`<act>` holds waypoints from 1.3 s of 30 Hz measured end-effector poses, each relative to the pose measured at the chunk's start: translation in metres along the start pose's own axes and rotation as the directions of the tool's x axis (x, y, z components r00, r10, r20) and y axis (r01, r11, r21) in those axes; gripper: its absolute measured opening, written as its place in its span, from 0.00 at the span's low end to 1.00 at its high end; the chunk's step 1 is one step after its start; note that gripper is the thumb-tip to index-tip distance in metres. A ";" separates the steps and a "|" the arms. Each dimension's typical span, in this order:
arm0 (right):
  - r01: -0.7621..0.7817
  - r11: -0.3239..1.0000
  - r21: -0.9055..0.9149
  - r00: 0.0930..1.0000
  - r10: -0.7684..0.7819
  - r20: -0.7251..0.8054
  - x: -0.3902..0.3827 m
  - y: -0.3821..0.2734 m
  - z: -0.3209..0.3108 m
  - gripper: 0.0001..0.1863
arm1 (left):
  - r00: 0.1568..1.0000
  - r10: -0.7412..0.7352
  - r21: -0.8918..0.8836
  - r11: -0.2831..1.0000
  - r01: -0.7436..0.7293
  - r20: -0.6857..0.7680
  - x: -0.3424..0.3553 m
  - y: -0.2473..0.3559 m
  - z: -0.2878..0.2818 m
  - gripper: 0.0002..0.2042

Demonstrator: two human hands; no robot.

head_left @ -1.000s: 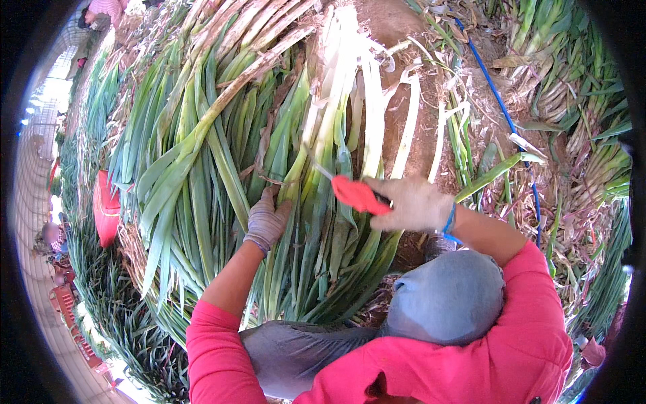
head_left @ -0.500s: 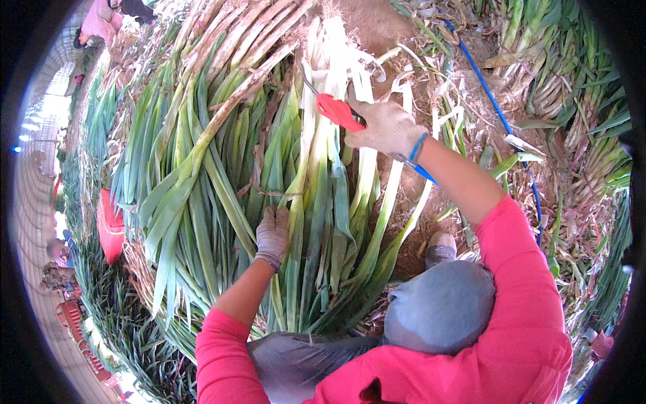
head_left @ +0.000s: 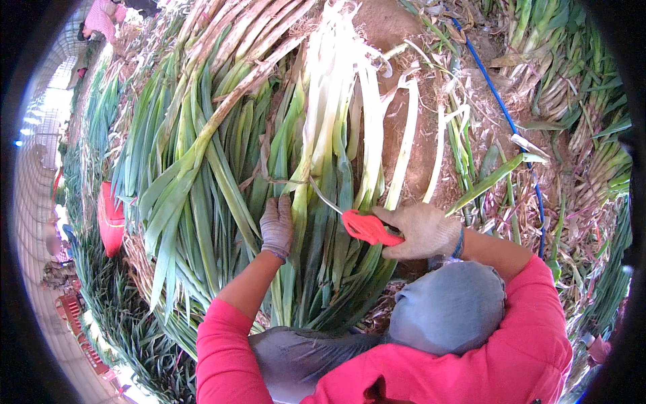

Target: The person trims the outer leaves and tips of harvested leek-like vegetables using red-handled shears. They gather the trimmed stalks into a bundle and continue cutting while squatting in a greenhouse.

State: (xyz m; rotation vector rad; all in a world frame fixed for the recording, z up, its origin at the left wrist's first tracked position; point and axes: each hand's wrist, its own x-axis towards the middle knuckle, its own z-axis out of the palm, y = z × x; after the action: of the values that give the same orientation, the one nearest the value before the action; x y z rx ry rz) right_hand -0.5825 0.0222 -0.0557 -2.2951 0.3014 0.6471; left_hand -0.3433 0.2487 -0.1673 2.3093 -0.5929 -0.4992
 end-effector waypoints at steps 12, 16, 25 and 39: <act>-0.037 0.999 0.023 0.994 0.039 -0.103 0.009 0.010 -0.021 0.42 | 0.998 -0.058 -0.010 0.998 0.057 -0.014 -0.001 -0.021 0.006 0.20; 0.009 1.000 0.012 0.917 -0.003 -0.399 0.052 0.039 -0.047 0.42 | 0.998 -0.066 0.116 0.991 0.066 -0.001 -0.010 0.001 0.002 0.19; -0.072 0.986 0.151 0.859 0.138 -0.493 0.111 0.048 -0.113 0.42 | 0.987 0.073 0.345 0.931 -0.119 0.143 -0.017 -0.011 0.006 0.20; -0.151 0.979 -0.137 0.987 0.141 -0.082 0.060 0.002 -0.103 0.44 | 0.691 0.502 0.234 0.695 -0.680 0.520 -0.011 0.091 0.000 0.20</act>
State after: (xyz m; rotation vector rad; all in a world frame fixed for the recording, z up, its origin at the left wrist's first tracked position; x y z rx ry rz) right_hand -0.4951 -0.0535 -0.0254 -2.4535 0.4753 0.6794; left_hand -0.3770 0.1943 -0.1014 2.1765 -1.7705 -0.5791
